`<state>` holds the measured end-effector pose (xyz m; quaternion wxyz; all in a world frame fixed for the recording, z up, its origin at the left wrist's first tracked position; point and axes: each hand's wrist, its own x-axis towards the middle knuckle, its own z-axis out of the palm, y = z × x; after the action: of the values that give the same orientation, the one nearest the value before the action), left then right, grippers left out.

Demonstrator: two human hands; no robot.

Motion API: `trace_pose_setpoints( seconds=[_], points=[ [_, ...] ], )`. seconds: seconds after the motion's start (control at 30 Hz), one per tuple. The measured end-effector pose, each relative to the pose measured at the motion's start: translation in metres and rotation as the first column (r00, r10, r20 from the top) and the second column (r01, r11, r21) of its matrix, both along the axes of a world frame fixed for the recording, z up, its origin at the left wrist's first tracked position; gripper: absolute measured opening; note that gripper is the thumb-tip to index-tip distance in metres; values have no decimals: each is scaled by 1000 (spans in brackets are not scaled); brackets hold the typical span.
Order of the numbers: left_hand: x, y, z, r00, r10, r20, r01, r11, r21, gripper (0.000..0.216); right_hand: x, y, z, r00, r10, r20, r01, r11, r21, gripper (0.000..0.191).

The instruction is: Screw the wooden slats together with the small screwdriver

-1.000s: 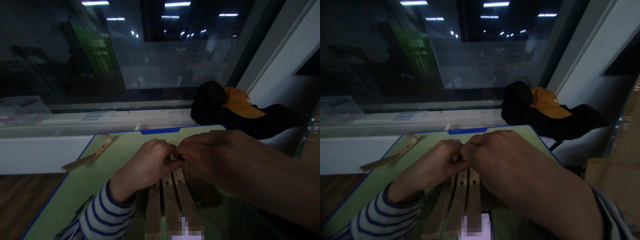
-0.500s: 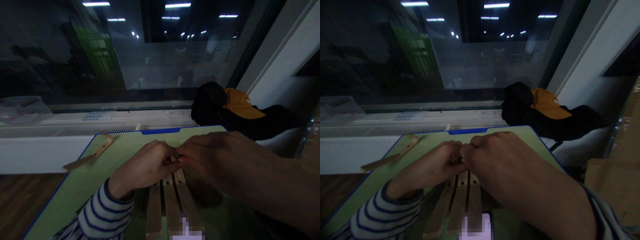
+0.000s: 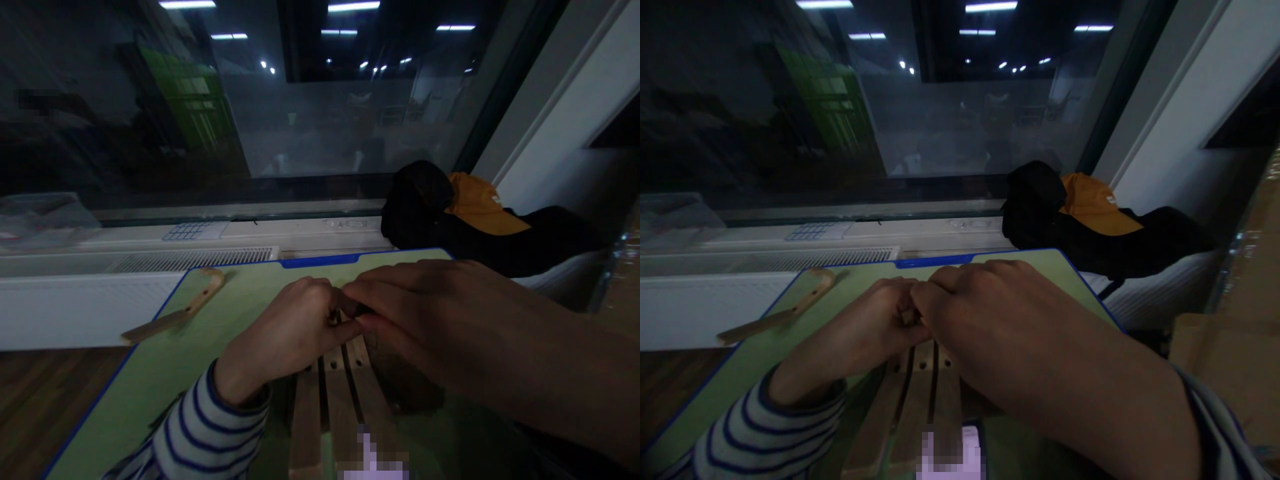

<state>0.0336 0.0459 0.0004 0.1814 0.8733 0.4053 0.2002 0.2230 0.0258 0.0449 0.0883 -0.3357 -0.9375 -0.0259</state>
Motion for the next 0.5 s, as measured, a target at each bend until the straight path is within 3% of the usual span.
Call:
trace_pose_setpoints(
  seconds=[0.23,0.5],
  points=[
    [-2,0,0,997,-45,58,46,999,-27,14,0,-6,4,999,31,19,-29,995,-96,13],
    [-5,3,-6,991,-97,88,112,977,-181,16,1,-3,1,998,3,70,1,998,-56,14]
  ],
)
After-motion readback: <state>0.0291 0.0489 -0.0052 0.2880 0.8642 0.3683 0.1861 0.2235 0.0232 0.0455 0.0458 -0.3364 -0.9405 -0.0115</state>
